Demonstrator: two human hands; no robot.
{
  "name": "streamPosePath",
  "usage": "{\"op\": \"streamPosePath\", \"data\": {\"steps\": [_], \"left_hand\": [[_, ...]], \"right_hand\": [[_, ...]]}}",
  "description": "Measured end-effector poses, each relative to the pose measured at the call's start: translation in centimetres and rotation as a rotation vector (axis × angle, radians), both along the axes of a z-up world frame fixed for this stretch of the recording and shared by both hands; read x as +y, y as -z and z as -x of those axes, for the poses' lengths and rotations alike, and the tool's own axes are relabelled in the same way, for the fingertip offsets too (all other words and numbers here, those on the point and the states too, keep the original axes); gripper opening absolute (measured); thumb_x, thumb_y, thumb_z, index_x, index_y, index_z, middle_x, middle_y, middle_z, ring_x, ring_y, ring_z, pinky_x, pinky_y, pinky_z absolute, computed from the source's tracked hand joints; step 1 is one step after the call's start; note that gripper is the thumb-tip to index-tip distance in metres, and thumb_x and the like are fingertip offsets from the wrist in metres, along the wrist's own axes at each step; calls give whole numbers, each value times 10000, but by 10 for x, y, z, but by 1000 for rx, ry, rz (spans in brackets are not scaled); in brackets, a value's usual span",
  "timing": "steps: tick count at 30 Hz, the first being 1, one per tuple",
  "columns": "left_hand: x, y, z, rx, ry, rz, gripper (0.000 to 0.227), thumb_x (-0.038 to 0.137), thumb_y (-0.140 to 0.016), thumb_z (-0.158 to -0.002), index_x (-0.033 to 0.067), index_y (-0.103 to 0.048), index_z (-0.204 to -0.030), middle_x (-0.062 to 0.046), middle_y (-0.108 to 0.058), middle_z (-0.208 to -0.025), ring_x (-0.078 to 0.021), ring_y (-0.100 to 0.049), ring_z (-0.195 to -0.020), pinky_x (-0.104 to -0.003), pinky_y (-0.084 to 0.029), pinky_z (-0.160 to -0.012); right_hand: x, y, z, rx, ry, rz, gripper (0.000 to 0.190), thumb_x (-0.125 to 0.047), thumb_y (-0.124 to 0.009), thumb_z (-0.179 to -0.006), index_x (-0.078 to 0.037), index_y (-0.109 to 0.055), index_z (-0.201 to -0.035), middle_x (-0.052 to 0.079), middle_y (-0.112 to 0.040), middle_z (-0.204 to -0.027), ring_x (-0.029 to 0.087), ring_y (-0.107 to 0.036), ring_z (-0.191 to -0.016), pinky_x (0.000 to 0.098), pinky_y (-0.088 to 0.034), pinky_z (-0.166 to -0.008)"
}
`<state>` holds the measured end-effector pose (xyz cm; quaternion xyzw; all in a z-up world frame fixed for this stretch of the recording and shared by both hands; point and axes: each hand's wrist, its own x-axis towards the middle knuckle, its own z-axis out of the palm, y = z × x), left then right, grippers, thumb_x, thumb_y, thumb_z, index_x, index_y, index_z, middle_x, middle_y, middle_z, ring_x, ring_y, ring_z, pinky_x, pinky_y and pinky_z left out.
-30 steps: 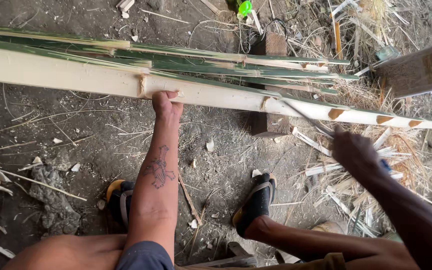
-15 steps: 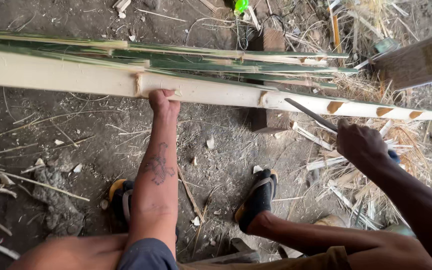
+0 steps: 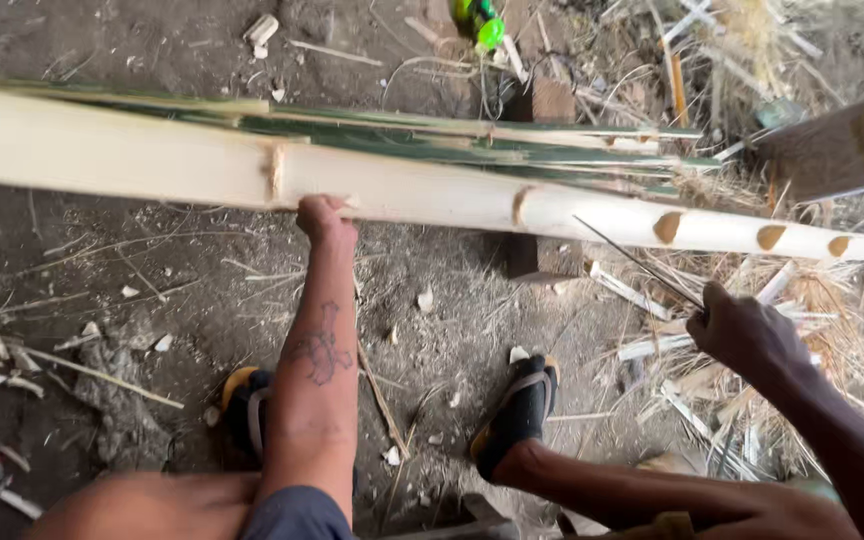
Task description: The person uses a machete to split a bamboo pole lengthwise and then shapes the resulting strips by carving notches along their edges. The person repeatedly flips and repositions the bamboo strips while working.
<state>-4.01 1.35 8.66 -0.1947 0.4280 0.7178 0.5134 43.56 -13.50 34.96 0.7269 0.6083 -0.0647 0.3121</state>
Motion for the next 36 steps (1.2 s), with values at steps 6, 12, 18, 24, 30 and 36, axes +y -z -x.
{"op": "streamPosePath", "data": {"steps": [6,12,18,24,30,36], "left_hand": [[-1,-8,-116,70,295,197,1025,369,-761,-821,177,-141,-1614,-191,-396,-1555,-315,-516,-1292,-455,-541,-879],[14,35,-222,-236,534,74,288,58,-673,-870,-41,-591,-1127,-164,-601,-1111,-263,-659,-879,-436,-669,-855],[8,52,-123,316,347,315,151,67,-602,-857,-62,-537,-902,-220,-608,-850,-283,-606,-690,-461,-553,-637],[-13,14,-67,84,82,233,339,132,-607,-863,103,-515,-1187,-140,-546,-1209,-235,-621,-950,-428,-616,-701],[-4,35,-71,83,109,83,650,-73,-455,-655,11,-551,-1292,-169,-634,-1220,-266,-721,-1054,-423,-649,-909],[3,48,-49,28,161,110,742,-84,-446,-602,-76,-501,-1342,-193,-596,-1226,-288,-685,-1045,-437,-642,-906]], "right_hand": [[-27,27,0,206,119,-32,268,-267,-637,-943,-71,-572,-1113,86,-674,-607,169,-566,-414,339,-483,-393],[13,11,58,165,-5,32,215,-250,-595,-991,-41,-570,-1036,48,-605,-611,134,-451,-427,308,-445,-374],[20,22,48,28,-66,-13,242,-234,-538,-1019,-17,-497,-1118,72,-646,-603,152,-576,-420,330,-508,-365],[18,65,41,-166,-182,95,235,-208,-421,-1076,-3,-492,-1168,72,-638,-622,154,-603,-438,333,-503,-331],[12,80,26,-122,-209,-27,286,-238,-429,-1079,10,-554,-1148,111,-612,-652,119,-511,-391,304,-445,-276],[-25,80,60,203,-239,-2,264,-248,-459,-1066,-10,-571,-1086,74,-588,-580,96,-426,-335,307,-368,-248]]}}
